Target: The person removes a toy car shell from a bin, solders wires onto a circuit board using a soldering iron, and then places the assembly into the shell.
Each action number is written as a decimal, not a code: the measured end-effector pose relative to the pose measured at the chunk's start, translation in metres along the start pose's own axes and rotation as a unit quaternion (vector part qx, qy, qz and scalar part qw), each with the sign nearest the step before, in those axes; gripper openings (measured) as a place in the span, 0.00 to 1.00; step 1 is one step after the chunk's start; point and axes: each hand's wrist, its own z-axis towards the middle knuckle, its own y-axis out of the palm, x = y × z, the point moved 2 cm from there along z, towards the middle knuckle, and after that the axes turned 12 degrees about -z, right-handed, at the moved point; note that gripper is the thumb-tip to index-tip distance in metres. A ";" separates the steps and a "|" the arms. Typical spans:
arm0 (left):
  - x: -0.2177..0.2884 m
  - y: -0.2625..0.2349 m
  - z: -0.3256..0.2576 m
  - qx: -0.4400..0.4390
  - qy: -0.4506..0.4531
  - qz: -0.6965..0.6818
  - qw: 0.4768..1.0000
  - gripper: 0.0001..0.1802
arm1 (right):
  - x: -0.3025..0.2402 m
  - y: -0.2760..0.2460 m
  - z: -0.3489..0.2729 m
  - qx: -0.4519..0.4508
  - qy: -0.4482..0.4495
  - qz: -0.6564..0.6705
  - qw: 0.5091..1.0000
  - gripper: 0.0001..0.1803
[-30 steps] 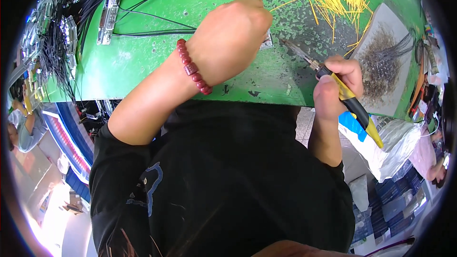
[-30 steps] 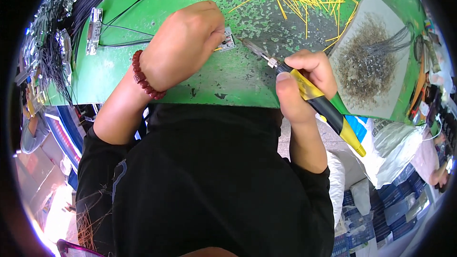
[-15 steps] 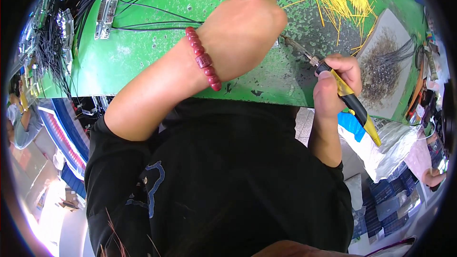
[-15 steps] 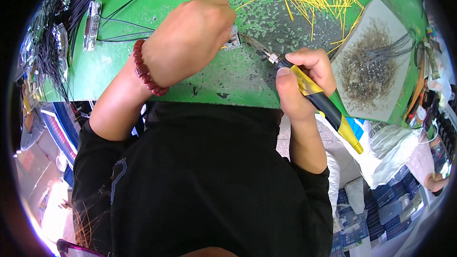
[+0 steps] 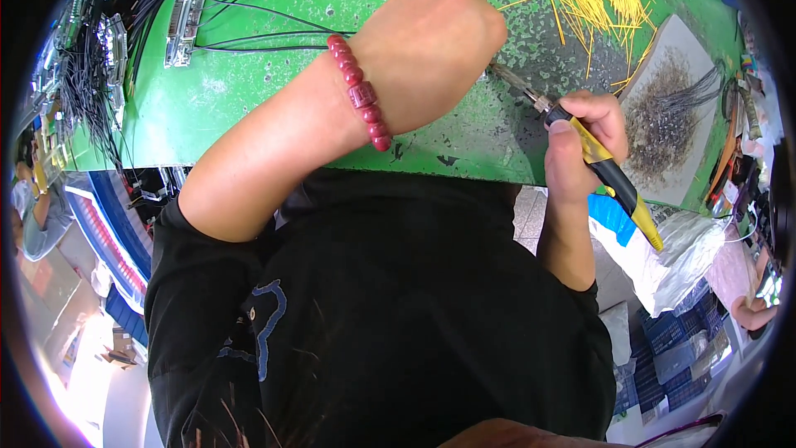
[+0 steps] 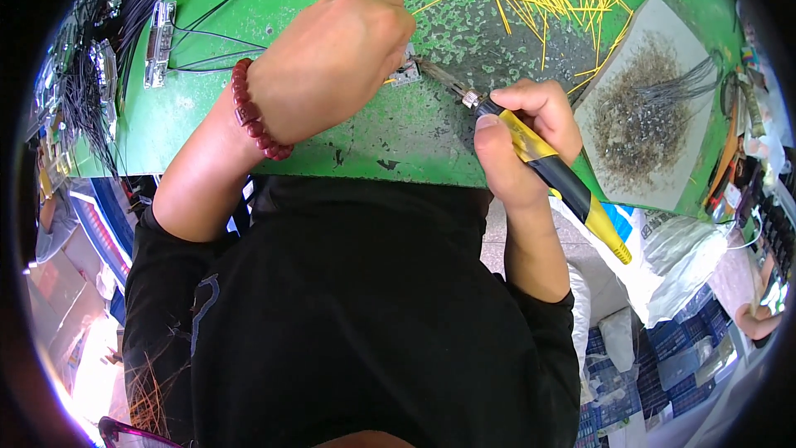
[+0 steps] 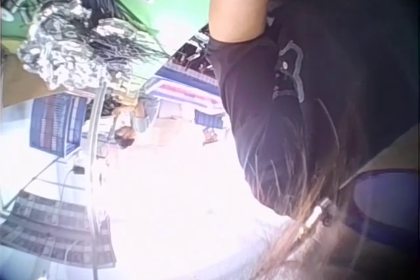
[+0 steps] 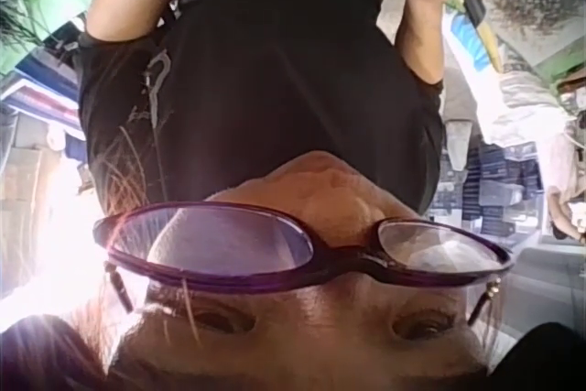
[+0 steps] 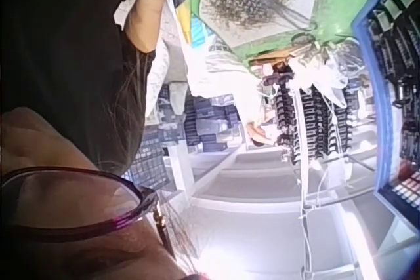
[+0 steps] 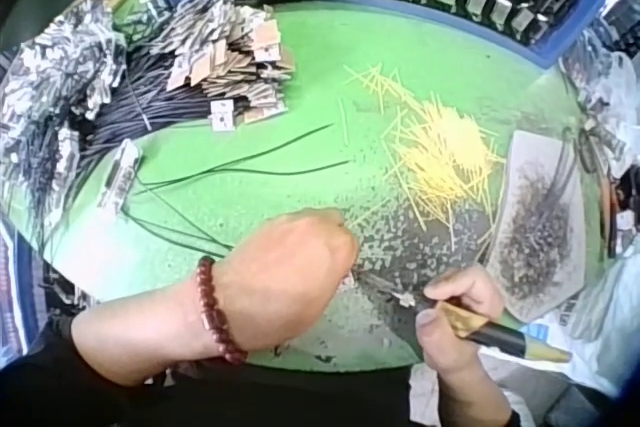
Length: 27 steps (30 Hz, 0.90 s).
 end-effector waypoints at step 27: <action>-0.001 -0.012 0.004 -0.017 -0.004 -0.037 0.999 0.05 | 0.001 -0.007 -0.006 0.117 -0.047 0.043 0.991 0.16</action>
